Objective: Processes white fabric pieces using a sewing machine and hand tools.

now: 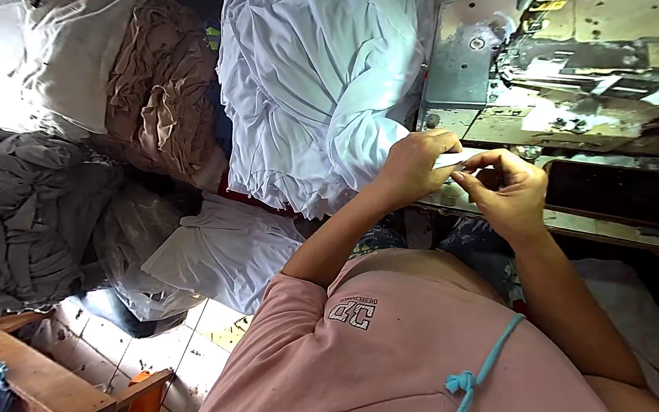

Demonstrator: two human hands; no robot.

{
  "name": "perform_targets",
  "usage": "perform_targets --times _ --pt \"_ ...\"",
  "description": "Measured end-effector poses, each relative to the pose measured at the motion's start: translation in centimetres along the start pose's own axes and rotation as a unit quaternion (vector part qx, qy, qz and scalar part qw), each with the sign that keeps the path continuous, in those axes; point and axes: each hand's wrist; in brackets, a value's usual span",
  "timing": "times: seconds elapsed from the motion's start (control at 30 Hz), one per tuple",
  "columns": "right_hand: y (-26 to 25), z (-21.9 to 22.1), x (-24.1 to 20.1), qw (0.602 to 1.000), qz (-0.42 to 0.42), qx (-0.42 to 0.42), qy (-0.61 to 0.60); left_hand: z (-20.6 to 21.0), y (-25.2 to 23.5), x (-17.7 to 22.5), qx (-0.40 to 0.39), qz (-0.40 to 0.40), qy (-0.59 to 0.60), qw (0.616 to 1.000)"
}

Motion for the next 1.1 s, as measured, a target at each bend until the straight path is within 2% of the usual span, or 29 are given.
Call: perform_targets --times 0.07,0.1,0.2,0.27,0.3,0.33,0.4,0.57,0.67,0.8,0.9,1.0,1.1 --pt "-0.2 0.7 0.8 0.987 0.073 -0.007 -0.144 0.1 0.1 0.4 -0.001 0.027 -0.038 0.999" --pt "-0.3 0.8 1.1 0.968 0.122 -0.016 -0.22 0.1 0.2 0.5 -0.009 0.036 -0.048 0.998" --pt "-0.6 -0.1 1.4 0.882 0.231 -0.116 -0.393 -0.2 0.6 0.4 -0.038 0.04 -0.056 0.997" --pt "-0.4 -1.1 1.2 0.813 0.244 -0.206 -0.486 -0.5 0.6 -0.1 -0.035 0.033 -0.063 0.997" --pt "-0.4 -1.5 1.1 0.79 0.238 -0.23 -0.515 -0.6 0.5 -0.3 -0.025 0.029 -0.061 0.997" --pt "-0.3 -1.9 0.8 0.784 0.228 -0.238 -0.526 -0.7 0.4 -0.5 -0.014 0.027 -0.048 0.998" --pt "-0.2 -2.6 0.4 0.814 0.207 -0.218 -0.498 -0.6 0.3 -0.6 0.001 0.03 -0.008 1.0" --pt "-0.2 -2.3 -0.1 0.928 0.101 -0.064 -0.351 0.1 0.1 -0.9 0.0 0.033 0.049 0.998" --pt "-0.6 -1.4 0.1 0.929 0.059 -0.041 -0.362 0.3 0.0 -0.7 -0.033 0.026 0.081 0.996" --pt "-1.1 -1.2 0.1 0.909 0.094 -0.039 -0.404 -0.2 0.1 -0.8 -0.072 0.001 0.104 0.992" --pt "-1.3 -1.6 0.7 0.916 0.103 -0.028 -0.386 -1.0 0.3 -1.0 -0.083 -0.013 0.14 0.987" --pt "-1.3 -1.4 1.6 0.957 0.052 -0.026 -0.286 -1.2 0.4 -1.5 -0.103 -0.043 0.17 0.979" --pt "-0.9 -0.3 -0.3 0.994 -0.08 -0.027 -0.063 -0.4 0.3 -2.0 -0.119 -0.064 0.226 0.965"
Point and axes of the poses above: each hand's wrist, its own y-axis away from the middle knuckle, its own z-axis out of the palm, x = y × z, and after that the axes turned 2 degrees about x, right-handed
